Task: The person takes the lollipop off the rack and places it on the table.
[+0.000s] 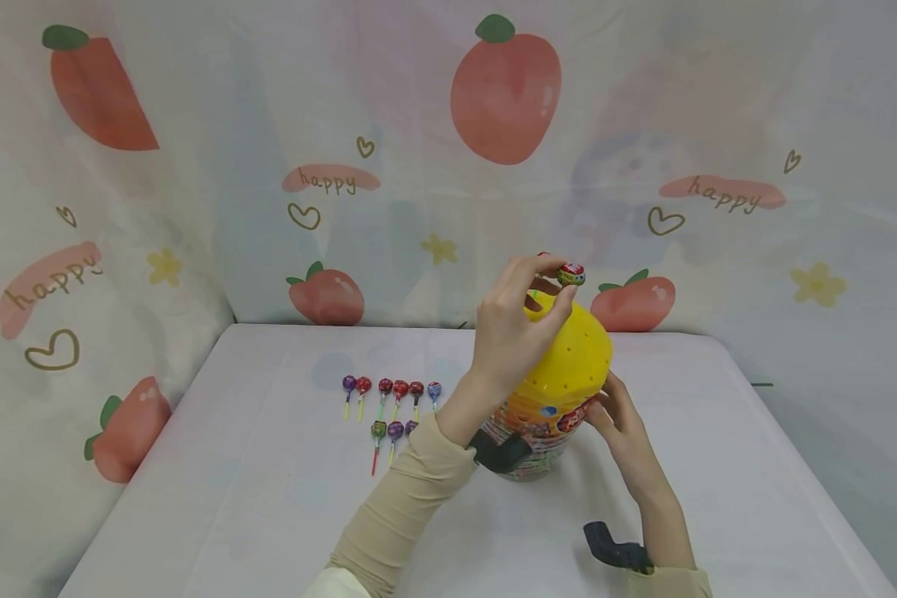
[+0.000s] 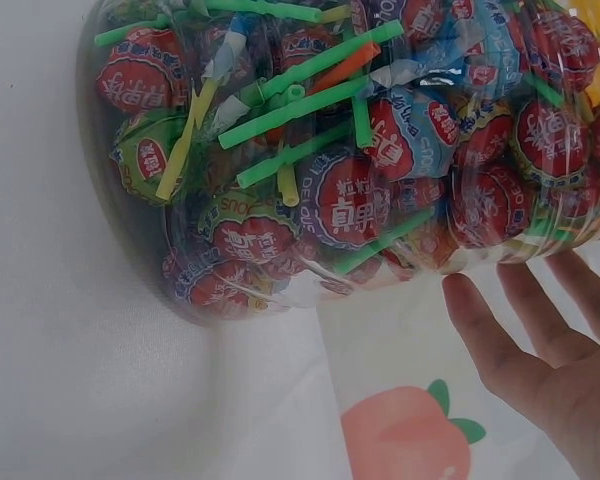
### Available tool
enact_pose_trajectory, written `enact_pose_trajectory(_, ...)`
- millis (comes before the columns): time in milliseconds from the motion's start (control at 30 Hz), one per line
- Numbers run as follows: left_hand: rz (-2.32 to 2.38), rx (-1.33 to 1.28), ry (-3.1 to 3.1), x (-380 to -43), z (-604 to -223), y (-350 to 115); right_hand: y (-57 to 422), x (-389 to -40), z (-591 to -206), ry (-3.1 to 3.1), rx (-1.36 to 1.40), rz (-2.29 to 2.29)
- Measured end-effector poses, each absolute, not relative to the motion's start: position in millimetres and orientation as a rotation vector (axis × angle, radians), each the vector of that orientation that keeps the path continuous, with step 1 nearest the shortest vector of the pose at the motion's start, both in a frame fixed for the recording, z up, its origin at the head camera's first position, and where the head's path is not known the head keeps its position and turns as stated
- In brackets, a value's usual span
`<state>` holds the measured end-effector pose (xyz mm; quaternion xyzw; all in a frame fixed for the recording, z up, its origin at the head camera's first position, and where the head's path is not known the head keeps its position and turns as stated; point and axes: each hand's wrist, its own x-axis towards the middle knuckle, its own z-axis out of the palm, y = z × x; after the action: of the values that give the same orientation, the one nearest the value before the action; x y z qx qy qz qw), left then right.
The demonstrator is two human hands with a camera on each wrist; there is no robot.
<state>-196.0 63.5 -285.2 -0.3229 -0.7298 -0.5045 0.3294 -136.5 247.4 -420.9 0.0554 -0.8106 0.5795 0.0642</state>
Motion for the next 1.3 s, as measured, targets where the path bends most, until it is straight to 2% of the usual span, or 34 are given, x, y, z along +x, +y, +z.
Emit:
enact_pose_trajectory(533, -1.34, -0.866, -1.777, -164.0, -287.8, 48.2, 247.8, -135.1, -419.5, -2.46, 0.136, 1.747)
enact_pose_trajectory(900, -1.462, -0.735, -1.783, -143.9, -322.3, 28.9, 247.1, -136.8, -421.8, -2.451, 0.156, 1.745)
enact_pose_trajectory(1300, -1.519, -0.508, -1.76, -140.7, -370.6, -2.5, 248.9, -139.3, -424.7, -2.433, 0.187, 1.732)
